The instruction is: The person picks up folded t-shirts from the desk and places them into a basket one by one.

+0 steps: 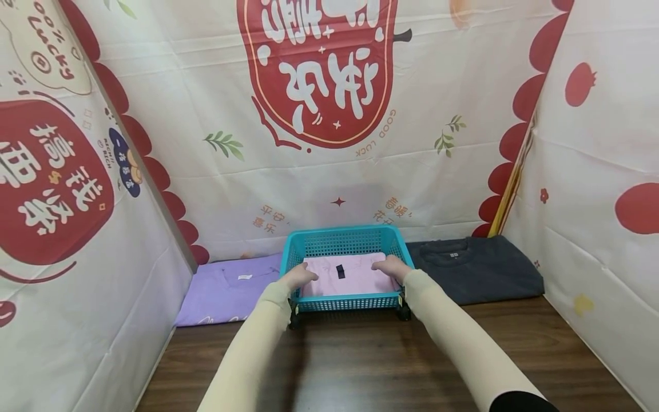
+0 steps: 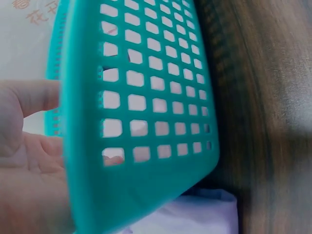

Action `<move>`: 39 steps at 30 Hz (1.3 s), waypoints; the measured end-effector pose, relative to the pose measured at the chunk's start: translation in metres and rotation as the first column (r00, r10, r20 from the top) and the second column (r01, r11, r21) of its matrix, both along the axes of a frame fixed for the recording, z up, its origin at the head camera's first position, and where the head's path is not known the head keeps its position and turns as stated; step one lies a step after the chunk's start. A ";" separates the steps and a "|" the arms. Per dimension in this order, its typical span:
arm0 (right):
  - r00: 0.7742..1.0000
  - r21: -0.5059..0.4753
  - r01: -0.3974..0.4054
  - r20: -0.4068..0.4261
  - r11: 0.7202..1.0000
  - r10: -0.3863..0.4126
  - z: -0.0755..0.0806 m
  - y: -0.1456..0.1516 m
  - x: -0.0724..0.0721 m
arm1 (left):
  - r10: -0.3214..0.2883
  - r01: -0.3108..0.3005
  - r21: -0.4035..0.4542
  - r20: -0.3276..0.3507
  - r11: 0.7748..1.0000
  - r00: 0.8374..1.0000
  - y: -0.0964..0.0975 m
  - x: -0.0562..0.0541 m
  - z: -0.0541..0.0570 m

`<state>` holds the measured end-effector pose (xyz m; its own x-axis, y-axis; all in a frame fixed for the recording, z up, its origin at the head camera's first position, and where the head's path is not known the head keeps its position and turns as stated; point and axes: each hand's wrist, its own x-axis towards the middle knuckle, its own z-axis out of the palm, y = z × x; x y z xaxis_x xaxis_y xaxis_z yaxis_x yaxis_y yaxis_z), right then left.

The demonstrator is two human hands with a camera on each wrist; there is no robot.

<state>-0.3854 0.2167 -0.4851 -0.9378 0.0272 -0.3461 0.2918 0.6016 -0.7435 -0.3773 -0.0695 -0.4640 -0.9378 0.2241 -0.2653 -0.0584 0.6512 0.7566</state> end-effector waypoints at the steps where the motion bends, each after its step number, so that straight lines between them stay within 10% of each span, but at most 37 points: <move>1: 1.000 -0.006 -0.002 -0.004 1.000 0.002 0.001 -0.001 0.000 | -0.006 0.006 0.001 -0.005 1.000 1.000 -0.003 0.001 0.001; 10: 0.959 0.030 -0.101 -0.264 0.994 0.106 0.029 -0.053 0.024 | 0.042 -0.012 0.190 -0.158 0.982 0.987 -0.052 -0.011 0.024; 18: 0.685 0.085 -0.383 -0.641 0.920 0.345 0.039 -0.134 0.088 | 0.264 -0.188 0.273 -0.279 0.944 0.923 -0.137 -0.008 0.028; 21: 0.641 0.046 -0.523 -0.636 0.851 0.428 0.029 -0.157 0.108 | 0.313 -0.245 0.239 -0.310 0.940 0.898 -0.167 -0.001 0.021; 25: 0.715 -0.057 -0.590 -0.500 0.806 0.488 0.004 -0.177 0.120 | 0.341 -0.311 0.143 -0.305 0.939 0.889 -0.199 0.014 0.006; 30: 0.852 -0.171 -0.497 -0.283 0.851 0.441 -0.033 -0.190 0.116 | 0.370 -0.362 0.080 -0.256 0.929 0.893 -0.225 0.034 -0.013; 35: 0.897 -0.296 -0.439 -0.197 0.848 0.395 -0.052 -0.194 0.109 | 0.411 -0.391 0.129 -0.213 0.911 0.887 -0.241 0.047 -0.031; 39: 0.909 -0.347 -0.416 -0.189 0.840 0.372 -0.062 -0.200 0.104 | 0.339 -0.340 0.030 -0.209 0.940 0.917 -0.255 0.054 -0.044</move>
